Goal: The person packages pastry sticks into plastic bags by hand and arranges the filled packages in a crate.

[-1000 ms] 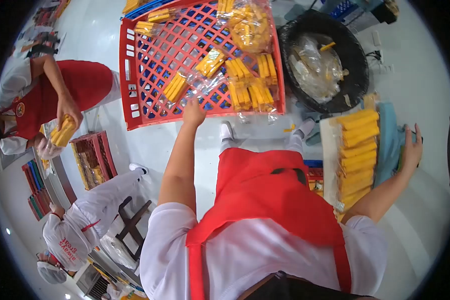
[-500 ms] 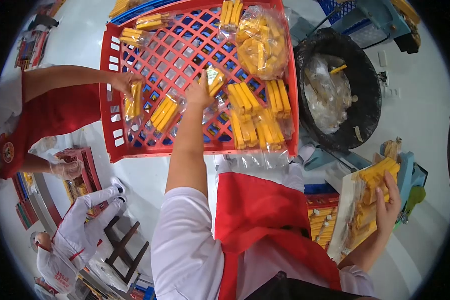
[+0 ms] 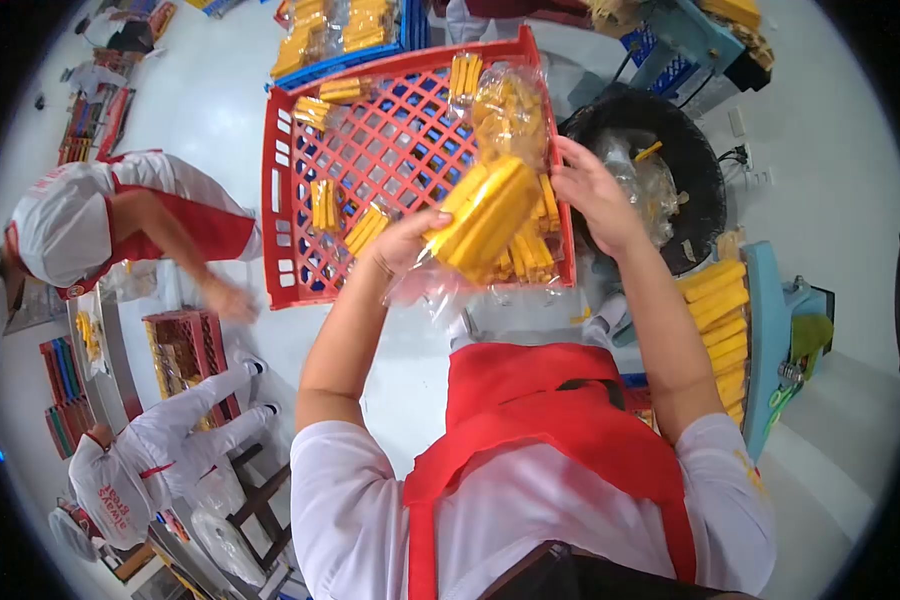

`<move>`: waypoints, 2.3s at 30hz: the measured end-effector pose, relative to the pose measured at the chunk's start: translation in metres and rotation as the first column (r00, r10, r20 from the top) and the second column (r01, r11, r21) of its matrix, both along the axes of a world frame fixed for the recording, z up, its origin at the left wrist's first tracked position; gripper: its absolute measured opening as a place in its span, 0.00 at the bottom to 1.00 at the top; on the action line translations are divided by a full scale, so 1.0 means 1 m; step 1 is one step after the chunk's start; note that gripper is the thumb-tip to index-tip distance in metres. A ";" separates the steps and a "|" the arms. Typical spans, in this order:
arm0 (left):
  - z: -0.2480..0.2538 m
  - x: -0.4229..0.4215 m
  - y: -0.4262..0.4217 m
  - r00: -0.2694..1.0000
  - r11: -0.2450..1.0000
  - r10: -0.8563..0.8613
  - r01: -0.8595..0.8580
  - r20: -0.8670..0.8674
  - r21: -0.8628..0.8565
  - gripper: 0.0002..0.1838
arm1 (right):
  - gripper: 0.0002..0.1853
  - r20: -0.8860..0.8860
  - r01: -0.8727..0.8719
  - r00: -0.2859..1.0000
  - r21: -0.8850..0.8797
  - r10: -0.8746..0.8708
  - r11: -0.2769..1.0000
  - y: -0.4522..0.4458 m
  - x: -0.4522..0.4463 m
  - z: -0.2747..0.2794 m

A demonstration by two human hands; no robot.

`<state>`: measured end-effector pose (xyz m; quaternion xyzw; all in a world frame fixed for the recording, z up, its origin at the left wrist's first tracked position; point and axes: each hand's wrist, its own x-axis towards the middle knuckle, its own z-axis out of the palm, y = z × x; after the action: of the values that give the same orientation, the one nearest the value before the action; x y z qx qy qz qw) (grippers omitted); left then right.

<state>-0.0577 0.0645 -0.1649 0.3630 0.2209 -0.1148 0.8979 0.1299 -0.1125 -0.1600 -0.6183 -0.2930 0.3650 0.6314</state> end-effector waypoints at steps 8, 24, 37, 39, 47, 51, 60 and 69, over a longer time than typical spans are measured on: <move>0.073 0.011 -0.052 0.966 0.992 0.033 -0.001 0.256 -0.124 0.41 | 0.26 -0.655 -0.209 0.652 0.329 0.382 0.921 -0.020 -0.012 0.021; 0.082 0.034 -0.068 0.658 0.891 0.371 -0.450 0.655 -0.052 0.27 | 0.31 -0.505 -0.225 0.617 0.622 0.604 0.750 -0.036 -0.045 0.067; 0.101 0.069 -0.083 0.685 0.890 0.322 -0.455 0.654 0.039 0.25 | 0.26 -0.392 -0.006 0.865 0.614 0.312 0.789 -0.038 -0.035 0.072; 0.097 0.070 -0.085 0.676 0.915 0.371 -0.385 0.637 -0.124 0.25 | 0.26 -0.367 -0.027 0.879 0.597 0.303 0.802 -0.037 -0.034 0.070; 0.075 0.078 -0.081 0.765 0.891 0.402 -0.454 0.503 -0.022 0.24 | 0.25 -0.404 0.099 0.899 0.562 0.168 0.821 -0.034 -0.027 0.073; 0.069 0.082 -0.088 0.792 0.939 0.342 -0.303 0.505 -0.161 0.23 | 0.25 -0.467 0.175 0.878 0.523 0.109 0.834 -0.029 -0.021 0.066; 0.074 0.097 -0.120 0.821 0.879 0.273 -0.425 0.501 0.217 0.27 | 0.23 0.178 0.227 0.944 0.262 -0.278 0.938 -0.061 -0.008 0.058; 0.048 0.124 -0.143 0.962 0.832 0.137 0.019 0.238 -0.554 0.21 | 0.27 0.174 0.321 0.931 0.026 -0.320 0.947 -0.095 0.026 0.056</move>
<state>0.0667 -0.0786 -0.1174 0.0940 0.0665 -0.0955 0.9887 0.1558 -0.2074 -0.1037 -0.6884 -0.2423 0.2017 0.6533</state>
